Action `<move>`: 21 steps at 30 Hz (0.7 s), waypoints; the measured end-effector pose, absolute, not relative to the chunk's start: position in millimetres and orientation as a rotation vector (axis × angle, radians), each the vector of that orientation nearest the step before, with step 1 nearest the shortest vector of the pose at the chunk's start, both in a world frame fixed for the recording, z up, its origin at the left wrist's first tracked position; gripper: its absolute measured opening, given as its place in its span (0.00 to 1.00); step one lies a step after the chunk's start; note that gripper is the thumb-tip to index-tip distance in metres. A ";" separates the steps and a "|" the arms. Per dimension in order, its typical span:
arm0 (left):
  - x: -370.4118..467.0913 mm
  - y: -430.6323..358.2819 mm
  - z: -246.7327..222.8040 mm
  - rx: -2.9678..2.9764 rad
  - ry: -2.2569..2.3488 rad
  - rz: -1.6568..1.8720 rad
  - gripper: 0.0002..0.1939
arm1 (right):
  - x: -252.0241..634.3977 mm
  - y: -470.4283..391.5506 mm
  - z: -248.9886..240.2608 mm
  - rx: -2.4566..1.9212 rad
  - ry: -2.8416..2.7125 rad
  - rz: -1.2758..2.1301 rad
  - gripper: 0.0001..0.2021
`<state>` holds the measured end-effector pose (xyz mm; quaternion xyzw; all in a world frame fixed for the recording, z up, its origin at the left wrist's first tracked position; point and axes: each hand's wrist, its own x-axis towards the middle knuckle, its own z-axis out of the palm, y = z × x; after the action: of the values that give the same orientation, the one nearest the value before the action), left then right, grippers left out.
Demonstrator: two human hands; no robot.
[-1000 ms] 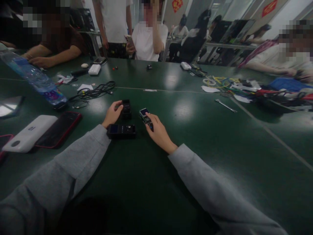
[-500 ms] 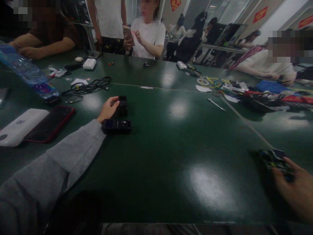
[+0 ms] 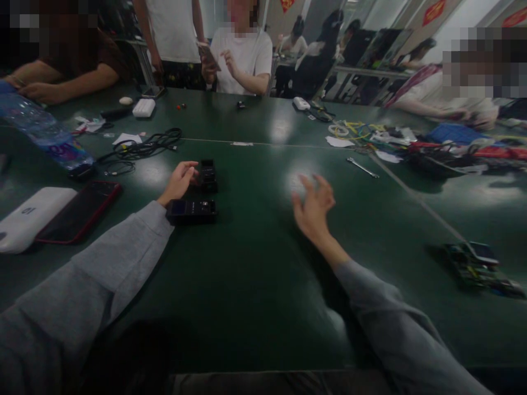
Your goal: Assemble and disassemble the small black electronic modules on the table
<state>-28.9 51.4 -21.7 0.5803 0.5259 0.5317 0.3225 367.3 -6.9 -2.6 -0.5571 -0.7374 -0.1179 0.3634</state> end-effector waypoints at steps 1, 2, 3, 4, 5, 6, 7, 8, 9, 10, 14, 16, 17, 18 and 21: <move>-27.6 50.2 -19.6 1.520 1.340 1.358 0.12 | 333.9 5.9 -5.0 -1.377 -2.013 -0.234 0.25; -26.3 48.9 -17.3 1.521 1.307 1.320 0.12 | 301.3 17.9 -6.2 -1.297 -2.102 -0.185 0.23; -25.2 47.5 -15.1 1.528 1.279 1.287 0.12 | 271.6 28.8 -6.4 -1.215 -2.181 -0.136 0.23; -24.2 46.2 -13.3 1.534 1.256 1.264 0.12 | 246.4 38.3 -6.0 -1.143 -2.239 -0.095 0.23; -23.6 45.3 -12.0 1.536 1.239 1.258 0.12 | 226.9 46.0 -5.3 -1.081 -2.300 -0.049 0.23; -23.2 44.7 -11.2 1.532 1.229 1.265 0.12 | 213.4 52.0 -4.6 -1.033 -2.352 0.006 0.24; -23.0 44.5 -11.0 1.523 1.227 1.280 0.12 | 205.6 56.0 -4.3 -1.008 -2.387 0.068 0.25; -23.1 44.6 -11.1 1.511 1.230 1.294 0.12 | 202.6 58.2 -4.5 -1.005 -2.397 0.128 0.27; -23.3 44.9 -11.5 1.500 1.236 1.305 0.11 | 203.4 58.5 -5.0 -1.023 -2.378 0.173 0.28; -23.7 45.3 -12.1 1.493 1.243 1.310 0.11 | 206.7 57.2 -5.6 -1.057 -2.335 0.199 0.29; -24.4 45.8 -12.5 1.504 1.256 1.322 0.11 | 222.2 43.8 -6.4 -1.169 -2.180 0.165 0.28; -23.9 45.0 -11.2 1.508 1.278 1.325 0.11 | 223.1 38.9 -5.1 -1.162 -2.182 0.102 0.26; -23.6 44.4 -10.4 1.508 1.288 1.327 0.11 | 221.7 38.2 -4.4 -1.139 -2.206 0.064 0.25; -23.2 43.8 -9.7 1.508 1.295 1.331 0.10 | 219.6 38.7 -3.8 -1.110 -2.242 0.034 0.25; -22.7 42.5 -8.5 1.503 1.303 1.344 0.10 | 212.9 43.3 -2.6 -1.038 -2.363 0.065 0.25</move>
<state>-22.7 42.5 -8.5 0.5837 0.5058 0.5220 0.3620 212.9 43.3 -2.6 -0.3863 -0.8796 0.0242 0.2765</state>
